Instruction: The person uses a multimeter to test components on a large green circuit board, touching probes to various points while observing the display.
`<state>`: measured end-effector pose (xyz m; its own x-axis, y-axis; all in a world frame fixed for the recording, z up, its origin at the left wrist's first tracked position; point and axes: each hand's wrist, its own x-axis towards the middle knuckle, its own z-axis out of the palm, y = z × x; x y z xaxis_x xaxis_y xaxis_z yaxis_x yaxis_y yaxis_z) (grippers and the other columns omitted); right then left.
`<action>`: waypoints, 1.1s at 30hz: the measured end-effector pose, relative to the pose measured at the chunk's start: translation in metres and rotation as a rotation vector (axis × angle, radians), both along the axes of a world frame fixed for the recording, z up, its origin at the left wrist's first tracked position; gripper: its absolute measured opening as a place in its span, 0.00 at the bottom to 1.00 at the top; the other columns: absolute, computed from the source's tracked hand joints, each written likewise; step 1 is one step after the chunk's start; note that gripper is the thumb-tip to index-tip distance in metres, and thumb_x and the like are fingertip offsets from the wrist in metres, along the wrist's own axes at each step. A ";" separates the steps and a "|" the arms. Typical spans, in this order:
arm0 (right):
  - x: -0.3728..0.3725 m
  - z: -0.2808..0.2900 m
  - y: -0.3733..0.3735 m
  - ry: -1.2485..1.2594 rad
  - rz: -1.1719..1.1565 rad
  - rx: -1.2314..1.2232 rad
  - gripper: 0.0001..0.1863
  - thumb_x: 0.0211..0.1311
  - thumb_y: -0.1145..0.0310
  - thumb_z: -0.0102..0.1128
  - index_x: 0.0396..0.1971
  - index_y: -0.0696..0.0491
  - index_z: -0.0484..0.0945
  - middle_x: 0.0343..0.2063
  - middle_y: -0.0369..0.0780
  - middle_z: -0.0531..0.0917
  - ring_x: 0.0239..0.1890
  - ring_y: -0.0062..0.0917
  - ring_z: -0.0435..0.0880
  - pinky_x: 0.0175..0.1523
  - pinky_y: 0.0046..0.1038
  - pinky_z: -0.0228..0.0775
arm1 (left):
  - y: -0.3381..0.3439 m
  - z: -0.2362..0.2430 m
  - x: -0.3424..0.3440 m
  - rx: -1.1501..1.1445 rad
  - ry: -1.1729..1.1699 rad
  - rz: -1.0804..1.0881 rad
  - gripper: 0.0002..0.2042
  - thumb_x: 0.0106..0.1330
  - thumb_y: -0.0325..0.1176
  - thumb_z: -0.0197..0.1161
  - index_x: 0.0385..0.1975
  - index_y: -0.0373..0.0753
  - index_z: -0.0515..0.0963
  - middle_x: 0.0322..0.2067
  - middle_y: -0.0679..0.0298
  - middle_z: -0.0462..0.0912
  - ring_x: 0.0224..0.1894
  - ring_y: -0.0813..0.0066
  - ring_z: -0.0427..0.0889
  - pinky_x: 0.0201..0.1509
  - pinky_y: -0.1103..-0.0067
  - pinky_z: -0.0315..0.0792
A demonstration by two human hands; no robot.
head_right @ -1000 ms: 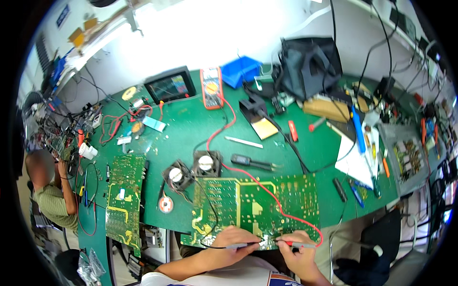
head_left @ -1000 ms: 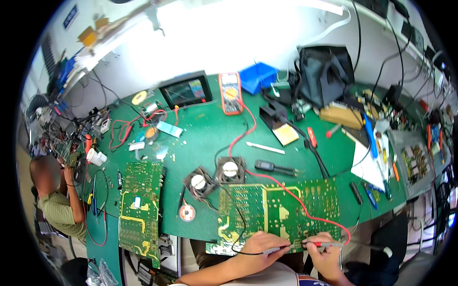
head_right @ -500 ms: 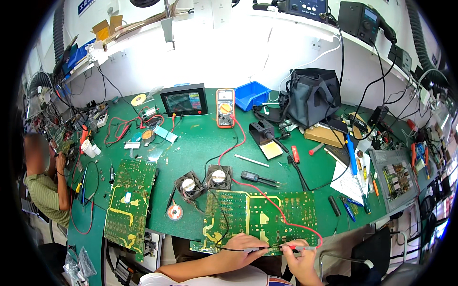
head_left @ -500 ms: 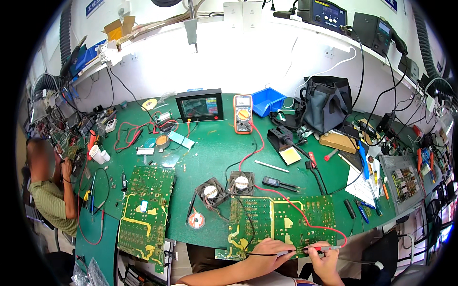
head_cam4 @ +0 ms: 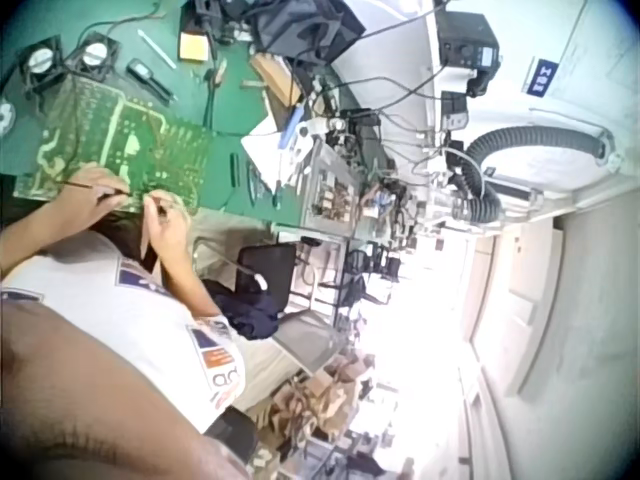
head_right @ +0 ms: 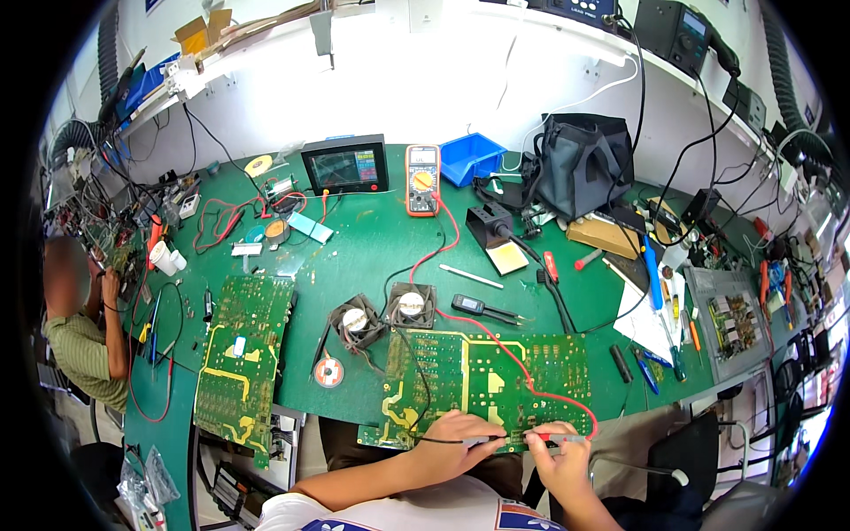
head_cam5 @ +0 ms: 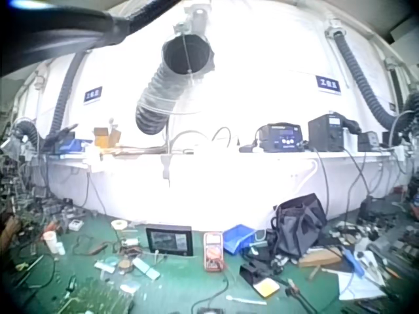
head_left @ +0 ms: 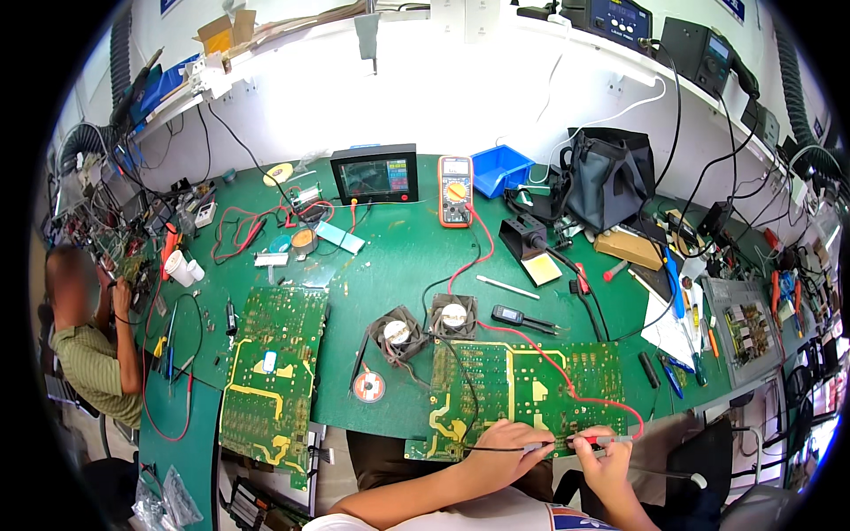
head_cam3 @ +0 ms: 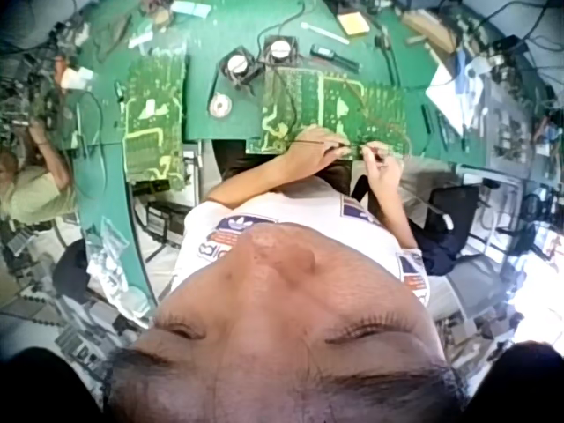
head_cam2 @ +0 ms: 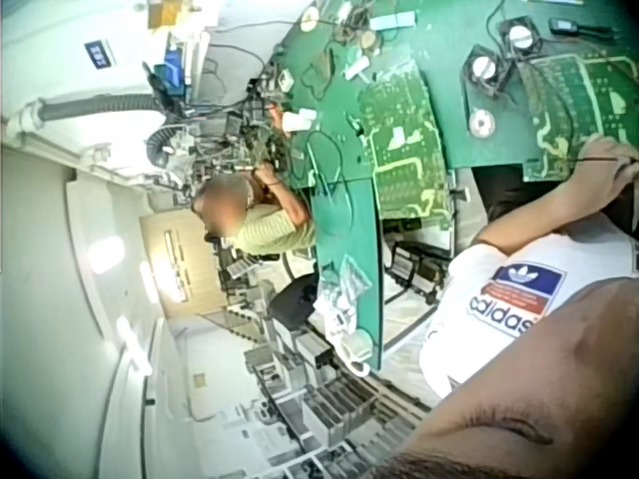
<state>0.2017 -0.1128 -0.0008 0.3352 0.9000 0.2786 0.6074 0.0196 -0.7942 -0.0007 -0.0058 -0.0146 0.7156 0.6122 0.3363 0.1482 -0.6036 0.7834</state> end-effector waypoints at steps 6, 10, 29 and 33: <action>0.009 0.014 0.014 -0.128 0.175 -0.077 0.08 0.62 0.73 0.70 0.31 0.60 0.80 0.33 0.46 0.87 0.34 0.41 0.86 0.42 0.38 0.76 | 0.003 0.008 -0.002 -0.095 0.011 -0.013 0.11 0.73 0.39 0.64 0.47 0.41 0.82 0.45 0.61 0.88 0.46 0.58 0.84 0.51 0.67 0.73; 0.010 0.056 0.032 -0.376 0.393 0.082 0.07 0.64 0.73 0.67 0.33 0.58 0.76 0.30 0.45 0.84 0.34 0.43 0.83 0.45 0.41 0.73 | 0.009 0.021 -0.020 -0.246 -0.187 -0.051 0.09 0.72 0.32 0.66 0.47 0.37 0.81 0.55 0.54 0.83 0.58 0.58 0.83 0.60 0.68 0.76; -0.030 0.057 0.473 -0.503 0.295 0.066 0.13 0.66 0.60 0.65 0.37 0.56 0.83 0.34 0.48 0.87 0.39 0.44 0.88 0.45 0.44 0.80 | 0.026 0.020 -0.142 -0.635 -0.968 0.201 0.12 0.75 0.35 0.64 0.46 0.32 0.77 0.51 0.44 0.79 0.39 0.61 0.87 0.42 0.68 0.84; -0.045 0.017 0.537 -0.573 0.049 0.125 0.14 0.66 0.58 0.66 0.38 0.55 0.82 0.39 0.47 0.87 0.44 0.43 0.87 0.49 0.43 0.79 | 0.027 0.016 -0.147 -0.646 -0.963 0.241 0.11 0.75 0.34 0.64 0.46 0.32 0.77 0.51 0.44 0.79 0.40 0.60 0.87 0.42 0.67 0.84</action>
<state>0.1566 0.4238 0.0167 0.0586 0.8594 0.5079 0.9352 0.1307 -0.3291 -0.1476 0.0214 0.0013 0.1793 0.9509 0.2525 -0.6140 -0.0924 0.7839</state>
